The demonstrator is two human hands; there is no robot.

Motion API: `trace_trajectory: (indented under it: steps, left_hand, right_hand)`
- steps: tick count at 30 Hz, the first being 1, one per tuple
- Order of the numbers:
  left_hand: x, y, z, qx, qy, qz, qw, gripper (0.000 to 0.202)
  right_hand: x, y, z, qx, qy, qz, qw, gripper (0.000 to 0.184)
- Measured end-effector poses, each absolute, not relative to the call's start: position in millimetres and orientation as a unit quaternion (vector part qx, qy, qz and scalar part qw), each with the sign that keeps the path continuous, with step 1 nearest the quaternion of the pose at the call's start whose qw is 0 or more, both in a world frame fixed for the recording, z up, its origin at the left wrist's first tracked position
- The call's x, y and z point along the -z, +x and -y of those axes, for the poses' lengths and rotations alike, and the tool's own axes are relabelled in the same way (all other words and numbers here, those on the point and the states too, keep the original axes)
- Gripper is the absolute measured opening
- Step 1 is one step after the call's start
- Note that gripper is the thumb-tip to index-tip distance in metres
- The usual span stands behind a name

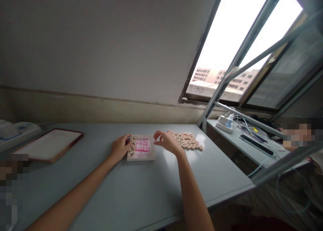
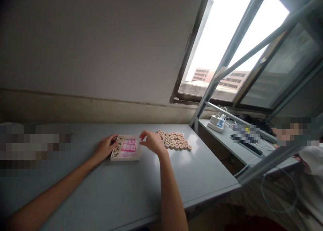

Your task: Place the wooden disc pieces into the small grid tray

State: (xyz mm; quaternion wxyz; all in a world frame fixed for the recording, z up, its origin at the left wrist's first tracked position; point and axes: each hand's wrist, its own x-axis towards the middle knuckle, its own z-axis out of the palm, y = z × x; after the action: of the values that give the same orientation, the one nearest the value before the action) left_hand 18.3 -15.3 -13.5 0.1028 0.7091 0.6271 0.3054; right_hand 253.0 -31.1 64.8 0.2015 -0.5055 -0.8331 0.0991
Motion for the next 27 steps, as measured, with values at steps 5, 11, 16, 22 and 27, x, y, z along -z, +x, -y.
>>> trace_trajectory:
  steps: [5,11,16,22,27]
  left_hand:
    - [14.8,17.3,13.8,-0.301,0.711,-0.627,0.099,0.036]
    - [11.7,20.1,16.6,-0.294,0.708,-0.632,0.112,0.034]
    - [6.5,22.7,22.1,-0.33,0.734,-0.578,0.138,0.033]
    - [0.9,26.8,33.5,-0.342,0.784,-0.483,0.187,0.028]
    - [0.5,28.2,36.0,-0.342,0.793,-0.471,0.177,0.028]
  right_hand:
    - [-44.9,216.0,32.2,-0.168,-0.399,0.895,0.106,0.022]
    - [-37.0,202.8,34.9,-0.165,-0.352,0.915,0.104,0.017]
    - [-39.3,197.1,36.2,-0.098,-0.383,0.908,0.141,0.015]
    - [-35.5,196.2,35.4,0.048,-0.446,0.884,0.13,0.025]
    - [-33.7,197.4,33.4,0.051,-0.432,0.891,0.13,0.024]
